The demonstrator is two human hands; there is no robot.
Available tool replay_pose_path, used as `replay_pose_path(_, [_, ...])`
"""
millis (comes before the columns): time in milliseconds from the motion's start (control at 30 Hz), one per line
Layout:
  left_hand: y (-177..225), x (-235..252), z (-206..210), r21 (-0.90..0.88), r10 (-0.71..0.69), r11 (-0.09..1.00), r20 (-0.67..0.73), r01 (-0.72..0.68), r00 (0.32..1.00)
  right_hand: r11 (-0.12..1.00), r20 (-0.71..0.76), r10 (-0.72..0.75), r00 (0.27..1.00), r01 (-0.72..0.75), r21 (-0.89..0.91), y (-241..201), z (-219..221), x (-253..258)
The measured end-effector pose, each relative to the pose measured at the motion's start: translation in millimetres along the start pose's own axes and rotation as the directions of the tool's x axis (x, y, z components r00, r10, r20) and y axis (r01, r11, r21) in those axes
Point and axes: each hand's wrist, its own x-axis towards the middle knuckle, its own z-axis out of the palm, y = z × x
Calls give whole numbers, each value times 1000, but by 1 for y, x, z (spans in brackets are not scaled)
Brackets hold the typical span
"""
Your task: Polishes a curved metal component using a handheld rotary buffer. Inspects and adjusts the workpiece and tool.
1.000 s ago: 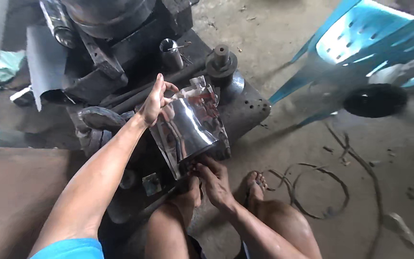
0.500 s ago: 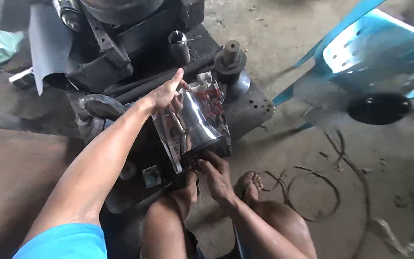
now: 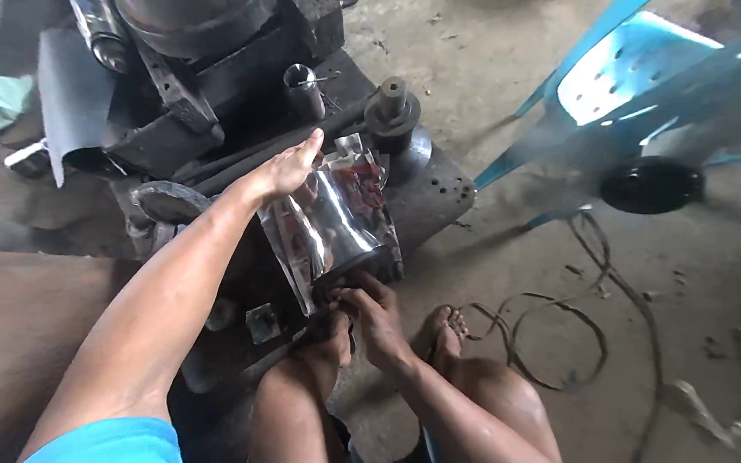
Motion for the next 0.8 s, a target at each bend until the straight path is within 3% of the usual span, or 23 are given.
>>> replay_pose_path(167, [2, -1, 0, 136, 24, 991, -68, -15, 997, 995, -120, 61, 991, -52, 80, -3, 5, -3])
replay_pose_path(800, [6, -6, -5, 211, 35, 978, -106, -12, 994, 999, -122, 49, 991, -46, 27, -4, 6, -5])
